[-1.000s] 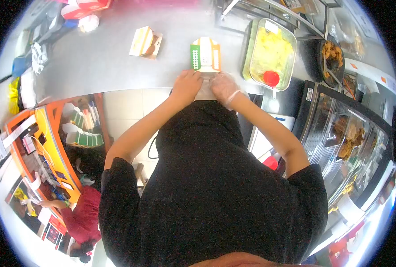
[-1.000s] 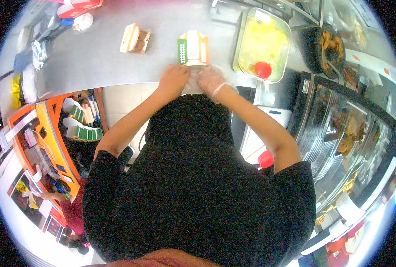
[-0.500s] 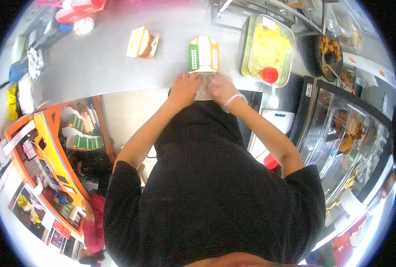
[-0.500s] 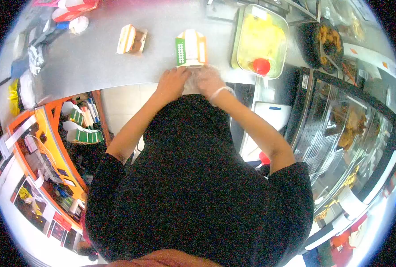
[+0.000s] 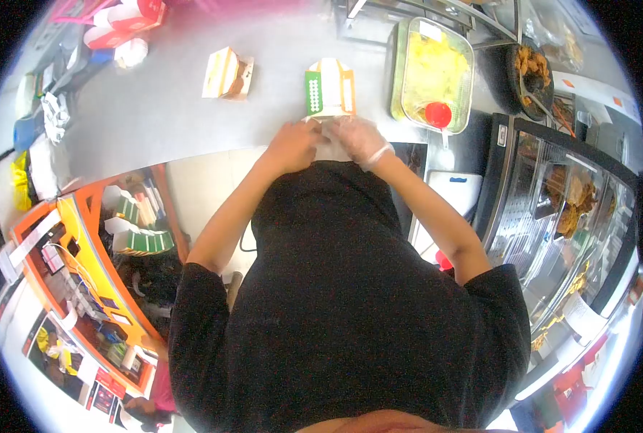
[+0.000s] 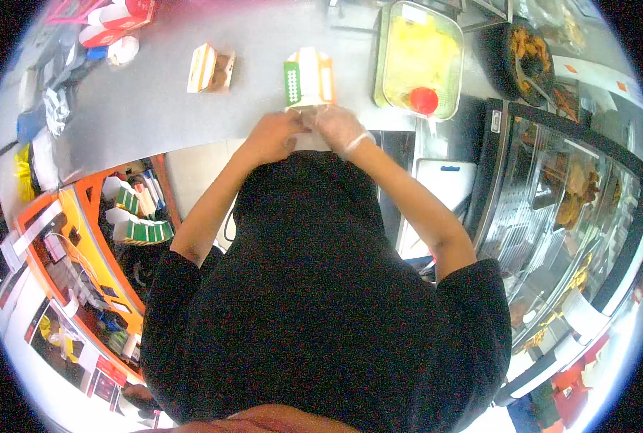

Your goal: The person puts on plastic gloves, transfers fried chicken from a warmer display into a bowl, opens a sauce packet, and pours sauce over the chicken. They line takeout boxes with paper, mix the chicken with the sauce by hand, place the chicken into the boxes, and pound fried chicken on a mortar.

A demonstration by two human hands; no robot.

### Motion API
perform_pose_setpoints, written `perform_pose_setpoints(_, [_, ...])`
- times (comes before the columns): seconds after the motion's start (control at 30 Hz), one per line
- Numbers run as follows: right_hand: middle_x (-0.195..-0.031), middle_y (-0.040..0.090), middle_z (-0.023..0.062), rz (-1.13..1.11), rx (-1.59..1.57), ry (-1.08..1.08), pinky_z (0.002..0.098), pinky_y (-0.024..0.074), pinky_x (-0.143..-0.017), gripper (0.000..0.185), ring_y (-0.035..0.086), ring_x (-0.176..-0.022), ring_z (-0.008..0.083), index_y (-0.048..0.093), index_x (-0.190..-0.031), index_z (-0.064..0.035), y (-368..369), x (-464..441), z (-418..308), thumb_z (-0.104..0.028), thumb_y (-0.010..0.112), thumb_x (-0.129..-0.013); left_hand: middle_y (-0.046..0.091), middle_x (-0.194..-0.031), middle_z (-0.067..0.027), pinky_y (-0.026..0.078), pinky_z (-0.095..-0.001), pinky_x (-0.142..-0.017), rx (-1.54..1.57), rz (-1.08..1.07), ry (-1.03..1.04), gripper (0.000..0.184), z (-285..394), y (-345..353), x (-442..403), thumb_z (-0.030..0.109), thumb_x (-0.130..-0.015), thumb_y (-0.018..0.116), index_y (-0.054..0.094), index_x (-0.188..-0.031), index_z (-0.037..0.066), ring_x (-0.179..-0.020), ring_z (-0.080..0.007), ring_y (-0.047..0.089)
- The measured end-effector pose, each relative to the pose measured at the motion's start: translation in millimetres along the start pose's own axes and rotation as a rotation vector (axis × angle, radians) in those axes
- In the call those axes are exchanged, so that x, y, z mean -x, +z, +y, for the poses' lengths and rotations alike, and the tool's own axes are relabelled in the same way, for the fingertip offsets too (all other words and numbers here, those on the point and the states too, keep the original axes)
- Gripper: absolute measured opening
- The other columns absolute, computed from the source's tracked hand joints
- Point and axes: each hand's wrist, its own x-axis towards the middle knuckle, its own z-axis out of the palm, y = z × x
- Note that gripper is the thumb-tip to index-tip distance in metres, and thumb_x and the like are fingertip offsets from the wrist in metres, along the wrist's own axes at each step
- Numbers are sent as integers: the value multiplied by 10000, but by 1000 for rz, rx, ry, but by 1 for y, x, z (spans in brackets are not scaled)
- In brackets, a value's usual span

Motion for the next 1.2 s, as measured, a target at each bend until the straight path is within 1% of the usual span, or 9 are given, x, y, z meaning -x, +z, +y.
perform_pose_setpoints(0.23, [-1056,711,194,-43,97,99,496,565,-863,252,698,-970,387,687,-1168,-74,7,-12,1,-146,601,-943,600,-1262,-76,441,-488,-973,-78,351,9,247,8,-5,4,155,-867,704,715,-1112,182,-1204,-285,581])
perform_pose_setpoints(0.27, [-1061,708,199,-108,124,110,504,556,-876,267,693,-975,392,681,-1181,-74,-8,-14,-3,-161,616,-937,596,-1273,-87,439,-488,-979,-73,381,-31,287,9,-9,8,178,-858,725,699,-1144,171,-1204,-297,579])
perform_pose_setpoints(0.37, [-1085,705,218,414,239,195,528,523,-924,337,680,-1012,404,665,-1208,-73,-35,-4,-13,-245,673,-917,580,-1298,-133,435,-492,-998,-33,544,-131,449,10,-12,12,248,-824,784,645,-1233,123,-1204,-336,572])
perform_pose_setpoints(0.43, [-1093,703,227,216,152,416,536,504,-945,378,675,-1037,406,661,-1219,-74,-38,-5,-2,-295,693,-914,568,-1303,-178,437,-500,-1012,25,766,-178,581,7,-5,4,295,-795,820,600,-1283,70,-1200,-369,567])
perform_pose_setpoints(0.6, [-1019,728,229,-8,-19,615,503,540,-893,328,692,-1008,409,714,-1111,-56,-41,1,21,-326,702,-924,597,-1246,-253,465,-505,-1036,328,616,-451,730,-8,5,-3,363,-790,835,535,-1327,-30,-1178,-416,583])
perform_pose_setpoints(0.8, [-990,756,185,63,-317,605,438,559,-835,222,715,-898,371,729,-1037,-59,-40,8,38,-257,693,-943,632,-1201,-267,516,-480,-981,379,518,-534,673,-7,-3,-1,287,-774,860,520,-1261,-29,-1103,-398,649])
perform_pose_setpoints(1.0, [-876,726,41,1,-1257,784,373,560,-776,243,693,-821,192,708,-1015,-40,-1,8,88,-272,703,-947,614,-1222,-237,557,-417,-939,1031,539,-508,763,0,-26,0,180,-781,866,387,-1344,-11,-1114,-313,657])
perform_pose_setpoints(1.1, [-909,734,107,-206,-1112,882,393,566,-775,266,699,-825,232,705,-1042,-28,-27,4,77,-272,702,-938,602,-1241,-237,572,-387,-934,1146,445,-552,820,-5,-24,-1,155,-791,854,334,-1399,-28,-1115,-290,655])
perform_pose_setpoints(1.2, [-948,726,172,-192,-519,670,410,567,-796,285,703,-848,300,699,-1060,-17,-14,10,75,-273,698,-936,597,-1250,-234,578,-380,-935,1164,354,-660,898,-26,-21,-3,127,-783,854,285,-1454,-52,-1116,-283,652])
